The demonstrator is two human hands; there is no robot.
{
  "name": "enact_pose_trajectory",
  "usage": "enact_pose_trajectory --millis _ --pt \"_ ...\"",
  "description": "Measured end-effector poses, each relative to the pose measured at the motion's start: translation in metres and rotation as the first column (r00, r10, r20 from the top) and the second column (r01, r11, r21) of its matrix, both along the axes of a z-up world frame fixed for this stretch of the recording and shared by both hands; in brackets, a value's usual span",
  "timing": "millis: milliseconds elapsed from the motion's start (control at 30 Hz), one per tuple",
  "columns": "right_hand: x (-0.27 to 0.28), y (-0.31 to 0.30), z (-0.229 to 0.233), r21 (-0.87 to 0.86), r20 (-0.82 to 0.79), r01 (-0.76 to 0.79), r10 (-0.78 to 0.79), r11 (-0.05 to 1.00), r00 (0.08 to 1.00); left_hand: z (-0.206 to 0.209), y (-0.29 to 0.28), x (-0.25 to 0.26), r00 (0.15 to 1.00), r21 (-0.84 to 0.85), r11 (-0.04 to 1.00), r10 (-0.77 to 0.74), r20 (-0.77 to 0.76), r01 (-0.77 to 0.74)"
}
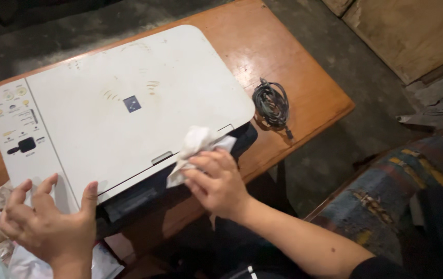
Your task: The person takes a wipe from a package and cleans the interior paper path and exterior surfaces of a white printer. They wipe the rollers and internal guides, then the top and front panels, and finally the sides of the printer.
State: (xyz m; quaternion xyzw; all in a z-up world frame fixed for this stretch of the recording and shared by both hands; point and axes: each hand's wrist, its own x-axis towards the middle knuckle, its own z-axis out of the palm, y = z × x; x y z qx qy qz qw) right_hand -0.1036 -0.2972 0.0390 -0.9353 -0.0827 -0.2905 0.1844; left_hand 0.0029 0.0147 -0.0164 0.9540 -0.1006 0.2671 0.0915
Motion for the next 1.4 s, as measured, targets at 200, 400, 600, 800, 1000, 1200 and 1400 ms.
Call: enact_pose_trajectory --millis 200,400,600,800,1000,1200,1400 --pt "0.009 0.033 -0.016 -0.078 -0.091 0.027 -0.034 0.997 0.995 -0.003 0.002 0.0 1.0 0.062 0.998 0.019 0.009 -0.019" --pt "-0.006 0.08 -0.005 -0.126 -0.081 -0.186 0.177 0.974 0.981 0.003 -0.001 -0.001 1.0 0.035 0.999 0.015 -0.001 -0.014" --pt "-0.005 0.048 -0.002 -0.176 -0.078 -0.245 0.234 0.953 0.969 0.007 -0.004 -0.002 1.0 0.006 1.0 0.015 -0.001 -0.015" --pt "0.004 0.067 -0.003 -0.13 -0.095 -0.243 0.232 0.961 0.968 0.002 -0.001 -0.002 1.0 0.007 1.0 0.005 0.012 -0.005" --pt "0.015 0.11 0.0 -0.165 -0.092 -0.431 0.421 0.887 0.902 0.01 -0.007 -0.002 0.999 -0.084 0.996 -0.011 0.043 0.014" --pt "0.004 0.078 0.0 -0.126 -0.073 -0.424 0.418 0.897 0.905 0.023 -0.015 -0.001 0.999 -0.118 0.993 0.004 0.034 0.0" --pt "0.004 0.026 0.003 -0.117 -0.105 -0.215 0.203 0.97 0.974 0.024 -0.015 0.001 0.995 -0.083 0.994 0.071 -0.065 -0.076"
